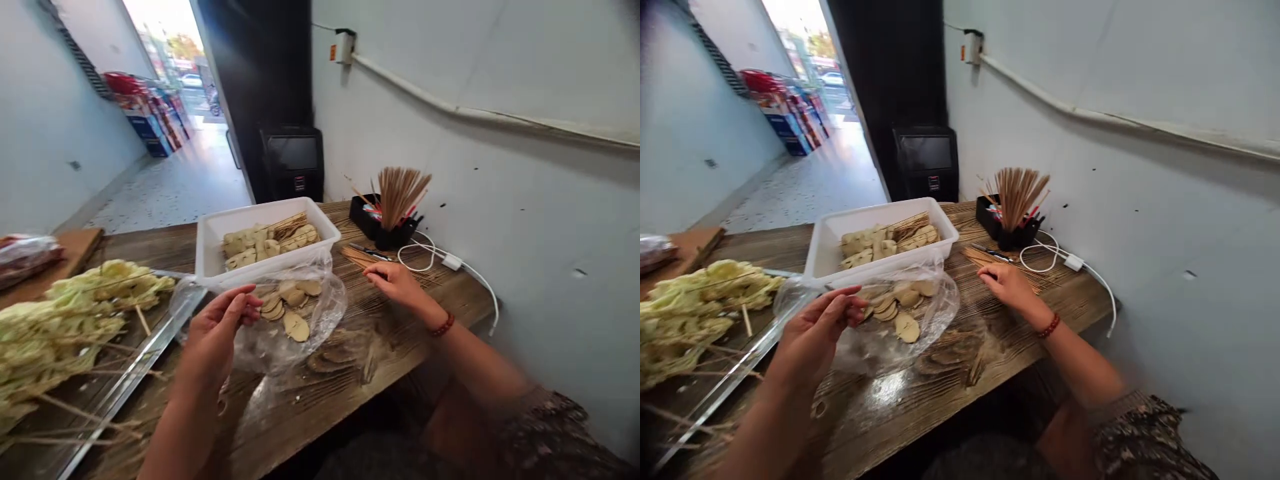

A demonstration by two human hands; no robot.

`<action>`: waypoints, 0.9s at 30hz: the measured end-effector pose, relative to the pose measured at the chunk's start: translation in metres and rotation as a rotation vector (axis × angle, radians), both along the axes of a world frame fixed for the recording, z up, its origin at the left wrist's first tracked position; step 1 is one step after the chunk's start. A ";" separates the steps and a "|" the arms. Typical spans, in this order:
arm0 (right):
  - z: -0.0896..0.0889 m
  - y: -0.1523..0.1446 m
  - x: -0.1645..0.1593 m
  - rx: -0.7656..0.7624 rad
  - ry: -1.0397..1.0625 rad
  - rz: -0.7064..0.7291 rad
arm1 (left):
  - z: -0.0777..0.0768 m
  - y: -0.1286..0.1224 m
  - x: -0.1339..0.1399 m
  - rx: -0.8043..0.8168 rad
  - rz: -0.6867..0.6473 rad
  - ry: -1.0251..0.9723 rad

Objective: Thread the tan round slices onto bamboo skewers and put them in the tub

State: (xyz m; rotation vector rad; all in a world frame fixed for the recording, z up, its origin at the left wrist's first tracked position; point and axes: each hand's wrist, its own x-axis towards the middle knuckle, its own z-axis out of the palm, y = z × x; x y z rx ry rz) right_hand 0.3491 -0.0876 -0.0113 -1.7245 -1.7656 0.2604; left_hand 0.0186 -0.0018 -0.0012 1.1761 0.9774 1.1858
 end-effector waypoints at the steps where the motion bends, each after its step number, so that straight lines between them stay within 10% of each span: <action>1: -0.003 -0.006 0.011 -0.035 -0.097 -0.071 | -0.001 0.000 0.001 -0.008 -0.043 0.033; 6: -0.011 -0.014 0.033 -0.208 -0.421 -0.203 | -0.006 0.002 0.001 0.008 -0.132 0.142; 27: -0.013 0.041 0.026 -0.408 -0.538 -0.051 | -0.005 -0.001 0.002 -0.026 -0.164 0.164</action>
